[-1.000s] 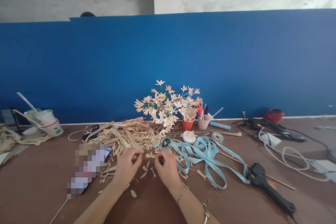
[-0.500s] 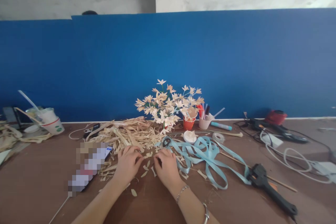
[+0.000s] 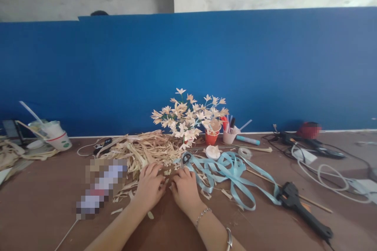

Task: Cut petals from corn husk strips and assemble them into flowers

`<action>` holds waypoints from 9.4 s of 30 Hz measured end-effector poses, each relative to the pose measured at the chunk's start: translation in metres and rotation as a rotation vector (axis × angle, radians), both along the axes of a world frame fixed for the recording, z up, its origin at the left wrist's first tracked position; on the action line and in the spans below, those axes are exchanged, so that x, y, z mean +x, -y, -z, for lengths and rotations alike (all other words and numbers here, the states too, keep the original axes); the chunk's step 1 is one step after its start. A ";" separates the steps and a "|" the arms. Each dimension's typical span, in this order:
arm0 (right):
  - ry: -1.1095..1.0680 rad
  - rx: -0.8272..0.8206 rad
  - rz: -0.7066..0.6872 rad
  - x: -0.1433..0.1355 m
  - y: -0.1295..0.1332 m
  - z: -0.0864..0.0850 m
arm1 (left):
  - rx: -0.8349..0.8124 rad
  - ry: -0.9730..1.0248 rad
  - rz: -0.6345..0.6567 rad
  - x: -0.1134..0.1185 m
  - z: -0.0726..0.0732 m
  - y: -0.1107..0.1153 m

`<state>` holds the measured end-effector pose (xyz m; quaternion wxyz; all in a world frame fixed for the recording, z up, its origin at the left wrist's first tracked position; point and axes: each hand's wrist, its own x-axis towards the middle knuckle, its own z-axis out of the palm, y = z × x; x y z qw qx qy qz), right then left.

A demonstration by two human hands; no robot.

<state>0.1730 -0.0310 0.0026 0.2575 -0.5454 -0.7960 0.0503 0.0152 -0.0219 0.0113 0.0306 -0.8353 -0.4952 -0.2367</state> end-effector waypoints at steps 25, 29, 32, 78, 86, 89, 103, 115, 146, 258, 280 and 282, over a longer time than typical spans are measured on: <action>-0.623 -0.095 -0.158 0.001 -0.009 -0.004 | -0.034 0.289 0.053 0.000 -0.009 0.003; -0.590 -0.097 -0.125 0.001 -0.008 -0.003 | -0.054 0.318 0.050 0.000 -0.010 0.002; -0.558 -0.088 -0.104 0.002 -0.008 -0.002 | -0.060 0.323 0.058 0.000 -0.010 0.002; -0.342 0.199 0.065 -0.011 0.001 -0.005 | 0.053 0.305 -0.162 0.013 -0.014 0.015; -0.215 0.073 0.067 -0.009 -0.001 0.001 | 0.046 0.170 -0.169 -0.013 -0.022 0.000; -0.140 0.087 0.057 -0.009 -0.003 0.002 | -0.019 0.089 -0.036 -0.018 -0.021 -0.001; -0.196 0.062 0.008 -0.008 0.000 0.004 | -0.053 0.037 0.059 -0.013 -0.018 0.004; -0.383 0.011 -0.099 -0.007 -0.001 -0.003 | -0.089 0.234 0.109 -0.009 -0.018 0.002; -0.412 0.014 -0.068 0.000 -0.004 -0.005 | -0.017 0.289 0.015 0.000 -0.010 0.003; -0.761 -0.091 -0.160 0.000 -0.007 -0.003 | -0.113 0.539 0.112 -0.002 -0.012 -0.002; -0.525 0.003 -0.115 -0.003 -0.002 -0.004 | -0.057 0.359 0.108 -0.002 -0.013 0.001; -0.485 0.034 -0.058 -0.006 -0.001 -0.003 | -0.016 0.338 0.094 0.000 -0.013 0.002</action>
